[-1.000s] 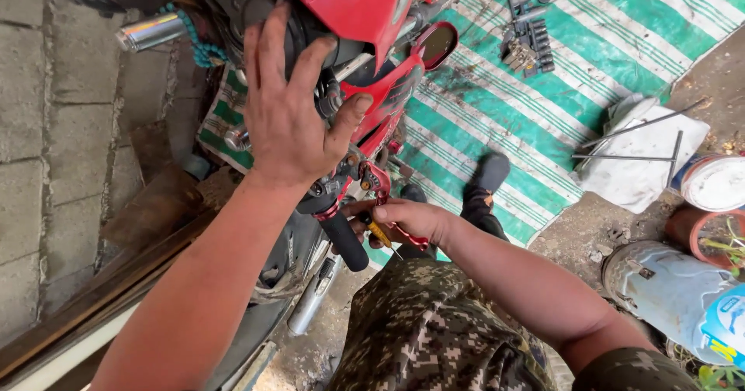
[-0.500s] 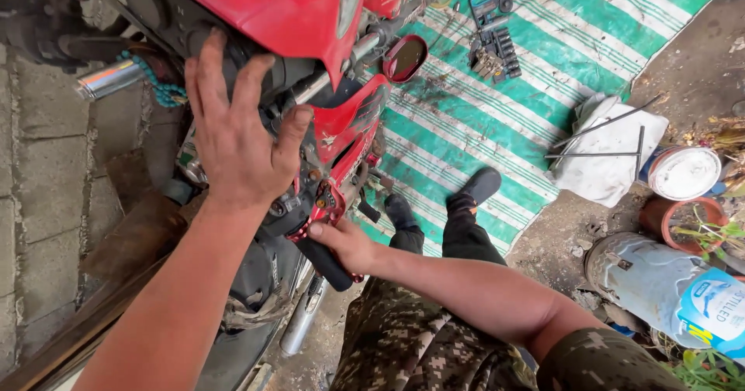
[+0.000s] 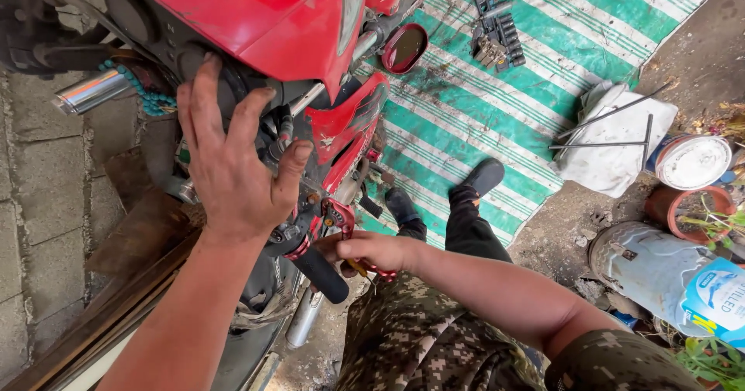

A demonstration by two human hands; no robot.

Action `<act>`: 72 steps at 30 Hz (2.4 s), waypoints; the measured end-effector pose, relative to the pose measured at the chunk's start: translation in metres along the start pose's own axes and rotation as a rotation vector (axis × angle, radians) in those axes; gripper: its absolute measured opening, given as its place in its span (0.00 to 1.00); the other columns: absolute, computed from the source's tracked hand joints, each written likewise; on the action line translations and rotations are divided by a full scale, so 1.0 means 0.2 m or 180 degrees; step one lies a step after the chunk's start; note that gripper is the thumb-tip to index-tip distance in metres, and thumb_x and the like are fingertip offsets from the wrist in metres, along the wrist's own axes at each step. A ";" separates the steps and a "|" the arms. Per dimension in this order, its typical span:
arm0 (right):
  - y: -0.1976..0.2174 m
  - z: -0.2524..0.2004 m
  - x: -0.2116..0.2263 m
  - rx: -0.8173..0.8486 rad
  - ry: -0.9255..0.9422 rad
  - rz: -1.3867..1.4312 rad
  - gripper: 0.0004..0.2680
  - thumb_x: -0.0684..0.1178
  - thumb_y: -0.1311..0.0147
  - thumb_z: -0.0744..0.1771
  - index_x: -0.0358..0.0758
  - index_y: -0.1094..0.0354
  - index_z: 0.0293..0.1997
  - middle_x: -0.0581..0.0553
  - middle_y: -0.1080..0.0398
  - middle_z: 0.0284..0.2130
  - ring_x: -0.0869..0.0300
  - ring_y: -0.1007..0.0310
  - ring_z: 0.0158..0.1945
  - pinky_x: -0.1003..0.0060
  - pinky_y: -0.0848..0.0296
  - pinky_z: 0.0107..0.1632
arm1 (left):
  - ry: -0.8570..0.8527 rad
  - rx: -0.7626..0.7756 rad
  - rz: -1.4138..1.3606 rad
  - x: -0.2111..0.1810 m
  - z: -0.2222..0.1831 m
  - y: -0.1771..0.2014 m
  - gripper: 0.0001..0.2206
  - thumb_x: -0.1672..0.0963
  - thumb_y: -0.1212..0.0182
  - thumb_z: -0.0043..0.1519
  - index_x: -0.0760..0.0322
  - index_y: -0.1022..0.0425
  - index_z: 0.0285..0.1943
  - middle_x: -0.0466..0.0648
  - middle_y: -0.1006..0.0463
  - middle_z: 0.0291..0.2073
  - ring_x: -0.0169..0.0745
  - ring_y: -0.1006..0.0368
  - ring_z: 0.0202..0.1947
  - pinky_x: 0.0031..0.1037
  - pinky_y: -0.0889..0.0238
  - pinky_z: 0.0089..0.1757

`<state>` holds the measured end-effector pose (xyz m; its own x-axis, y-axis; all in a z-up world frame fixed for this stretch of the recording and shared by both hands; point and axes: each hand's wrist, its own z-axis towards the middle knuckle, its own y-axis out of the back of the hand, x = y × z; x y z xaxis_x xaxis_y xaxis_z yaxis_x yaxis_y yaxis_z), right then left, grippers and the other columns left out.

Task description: Servicing the front brake reservoir and lever assembly on a motorcycle using a screwdriver.

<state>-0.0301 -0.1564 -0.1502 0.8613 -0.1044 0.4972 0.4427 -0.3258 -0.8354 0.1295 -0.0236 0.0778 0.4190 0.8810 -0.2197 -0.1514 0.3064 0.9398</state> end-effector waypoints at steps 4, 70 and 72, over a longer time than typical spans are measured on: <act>-0.18 0.17 -0.08 0.0003 0.0978 0.0100 0.29 0.79 0.50 0.70 0.34 0.24 0.41 0.42 0.20 0.31 0.55 0.16 0.34 0.64 0.13 0.37 | 0.0096 -0.0005 0.0006 0.01 0.02 0.00 0.39 0.37 0.61 0.75 0.73 0.19 0.66 0.75 0.40 0.76 0.87 0.37 0.75 0.72 0.50 0.74; -0.08 -0.16 0.21 0.0461 0.0285 -0.0006 0.38 0.76 0.40 0.66 0.33 0.42 0.78 0.51 0.36 0.49 0.67 0.43 0.41 0.74 0.42 0.36 | 0.0223 -0.0013 -0.0071 0.00 0.01 -0.02 0.36 0.38 0.53 0.76 0.74 0.15 0.65 0.71 0.42 0.78 0.78 0.38 0.79 0.71 0.46 0.73; -0.18 -0.06 0.16 -0.0364 0.0214 -0.0406 0.41 0.77 0.47 0.66 0.29 0.45 0.81 0.54 0.37 0.36 0.66 0.37 0.38 0.69 0.33 0.40 | 0.0168 -0.0059 -0.0046 0.00 -0.01 -0.03 0.36 0.38 0.53 0.76 0.72 0.16 0.64 0.70 0.41 0.78 0.79 0.36 0.78 0.72 0.44 0.73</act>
<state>-0.0211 -0.1598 -0.1012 0.7797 -0.1166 0.6152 0.5129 -0.4447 -0.7343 0.1292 -0.0245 0.0723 0.3737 0.8940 -0.2471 -0.1625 0.3254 0.9315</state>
